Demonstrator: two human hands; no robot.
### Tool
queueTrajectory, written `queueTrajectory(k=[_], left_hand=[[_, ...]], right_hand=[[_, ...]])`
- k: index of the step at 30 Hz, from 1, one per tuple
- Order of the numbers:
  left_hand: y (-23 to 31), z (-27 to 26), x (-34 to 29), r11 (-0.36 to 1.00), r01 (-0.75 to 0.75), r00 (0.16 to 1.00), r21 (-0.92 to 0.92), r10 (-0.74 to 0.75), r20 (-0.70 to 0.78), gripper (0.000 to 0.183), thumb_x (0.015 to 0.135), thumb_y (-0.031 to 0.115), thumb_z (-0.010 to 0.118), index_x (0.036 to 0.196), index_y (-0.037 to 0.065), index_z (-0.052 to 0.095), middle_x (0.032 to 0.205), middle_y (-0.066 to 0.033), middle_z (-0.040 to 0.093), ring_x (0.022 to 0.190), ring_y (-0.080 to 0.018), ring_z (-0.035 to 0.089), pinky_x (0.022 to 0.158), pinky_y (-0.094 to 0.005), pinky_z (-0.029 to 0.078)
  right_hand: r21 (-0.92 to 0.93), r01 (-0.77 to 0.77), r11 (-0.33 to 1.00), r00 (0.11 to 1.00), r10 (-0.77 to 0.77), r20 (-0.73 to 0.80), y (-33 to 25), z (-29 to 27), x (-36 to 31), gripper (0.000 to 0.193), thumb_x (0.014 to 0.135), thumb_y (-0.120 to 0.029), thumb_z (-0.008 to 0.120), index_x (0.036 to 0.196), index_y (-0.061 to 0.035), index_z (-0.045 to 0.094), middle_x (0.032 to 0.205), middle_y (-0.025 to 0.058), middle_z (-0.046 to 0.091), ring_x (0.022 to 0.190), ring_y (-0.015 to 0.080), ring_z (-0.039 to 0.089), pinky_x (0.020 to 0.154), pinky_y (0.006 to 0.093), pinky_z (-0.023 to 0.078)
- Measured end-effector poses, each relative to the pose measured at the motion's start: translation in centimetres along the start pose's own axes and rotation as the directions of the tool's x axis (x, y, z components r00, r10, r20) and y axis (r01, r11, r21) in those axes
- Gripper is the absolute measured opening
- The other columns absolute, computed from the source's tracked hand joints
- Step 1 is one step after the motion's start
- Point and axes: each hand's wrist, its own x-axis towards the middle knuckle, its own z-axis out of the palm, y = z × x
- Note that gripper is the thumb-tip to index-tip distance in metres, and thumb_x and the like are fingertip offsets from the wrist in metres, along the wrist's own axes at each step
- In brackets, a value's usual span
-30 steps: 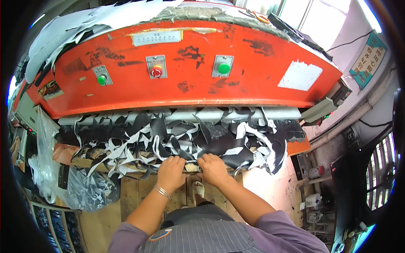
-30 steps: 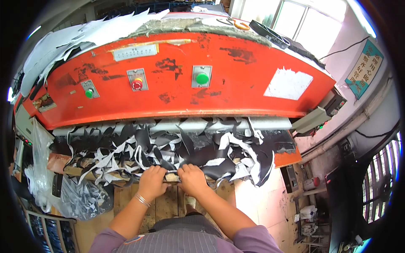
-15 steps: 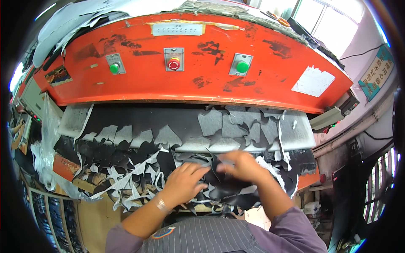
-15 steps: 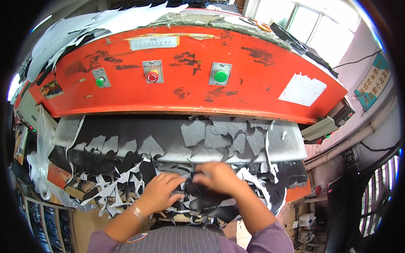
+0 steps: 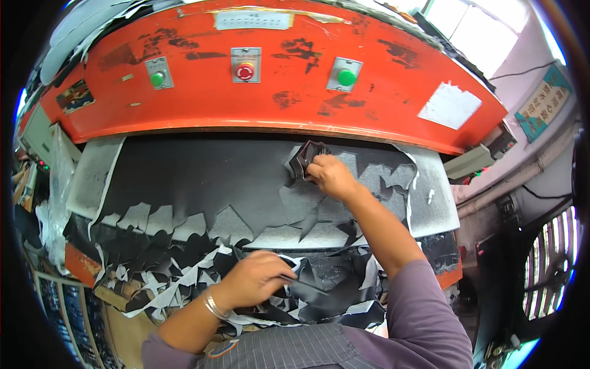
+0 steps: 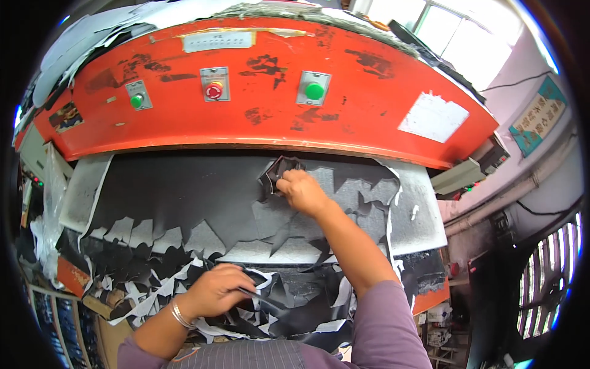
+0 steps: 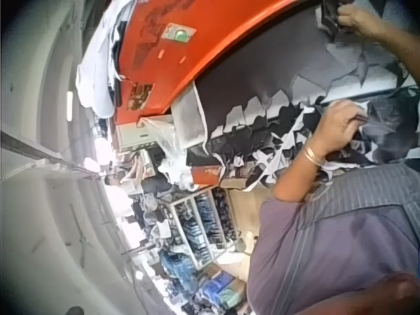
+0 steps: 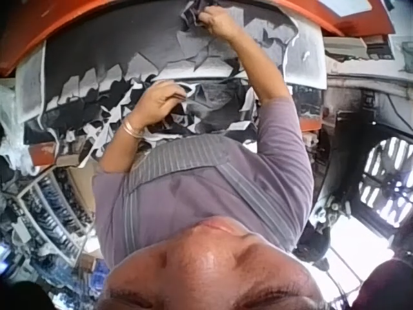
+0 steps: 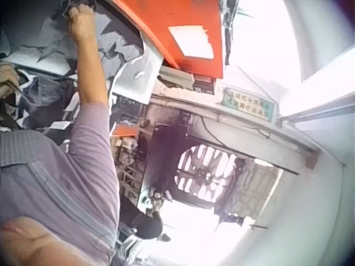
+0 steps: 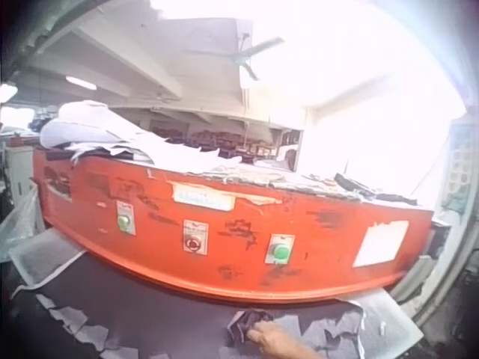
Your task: Using a metal die and a clicker press to cut out shoe components from leather sheets.
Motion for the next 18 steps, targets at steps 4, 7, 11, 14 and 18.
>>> queueTrajectory(k=[4,7,11,14,18], left_hand=[[-1.3,-1.0,-0.7,0.981,0.175,0.973,-0.079,-0.184,-0.135,0.016,0.072,0.001,0.071,0.087,0.008,0.068,0.115,-0.0131,0.059,0.111,-0.0298,0.056,0.092,-0.0365,0.045],[-0.6,-0.4,1.5,1.000,-0.006,0.996,0.013,0.007,-0.094,0.016,0.072,0.003,0.073,0.086,0.009,0.068,0.138,-0.0162,0.044,0.128,-0.0327,0.042,0.104,-0.0383,0.036],[0.8,3.4,3.2,0.954,-0.148,0.981,-0.260,0.174,0.081,0.017,0.071,0.002,0.074,0.084,0.009,0.067,0.143,-0.0187,0.037,0.133,-0.0344,0.038,0.106,-0.0388,0.034],[0.8,4.8,1.8,0.942,-0.256,0.966,-0.219,0.258,-0.019,0.021,0.067,-0.004,0.073,0.083,0.007,0.067,0.142,-0.0195,0.039,0.125,-0.0348,0.048,0.101,-0.0378,0.041],[0.9,5.5,-0.1,0.902,-0.432,0.892,0.003,0.428,-0.146,0.027,0.062,-0.005,0.073,0.085,0.007,0.068,0.128,-0.0156,0.055,0.123,-0.0368,0.049,0.098,-0.0424,0.046]], right_hand=[[0.490,-0.176,0.854,0.969,0.238,-0.067,-7.3,-5.7,-5.5,0.020,0.077,-0.011,0.068,0.096,-0.0062,0.063,0.088,0.0118,0.057,0.085,0.0303,0.055,0.074,0.0376,0.045],[0.775,-0.226,0.591,0.905,0.421,-0.058,-12.7,-7.9,-9.9,0.028,0.082,-0.012,0.067,0.108,-0.0022,0.062,0.099,0.0117,0.059,0.097,0.0277,0.055,0.087,0.0361,0.042],[0.932,-0.086,0.352,0.906,0.417,-0.073,-17.9,-7.9,-13.0,0.025,0.087,-0.007,0.061,0.111,-0.0009,0.057,0.122,0.0135,0.054,0.114,0.0239,0.047,0.098,0.0381,0.034],[0.988,-0.039,0.150,0.888,0.458,-0.035,-19.8,-7.4,-13.9,0.010,0.088,-0.009,0.062,0.096,-0.0041,0.059,0.120,0.0127,0.056,0.111,0.0219,0.048,0.095,0.0372,0.036],[0.929,-0.115,0.351,0.912,0.409,-0.042,-20.8,-8.6,-13.8,0.008,0.087,-0.005,0.061,0.094,-0.0028,0.061,0.102,0.0061,0.065,0.096,0.0187,0.052,0.087,0.0321,0.041]])
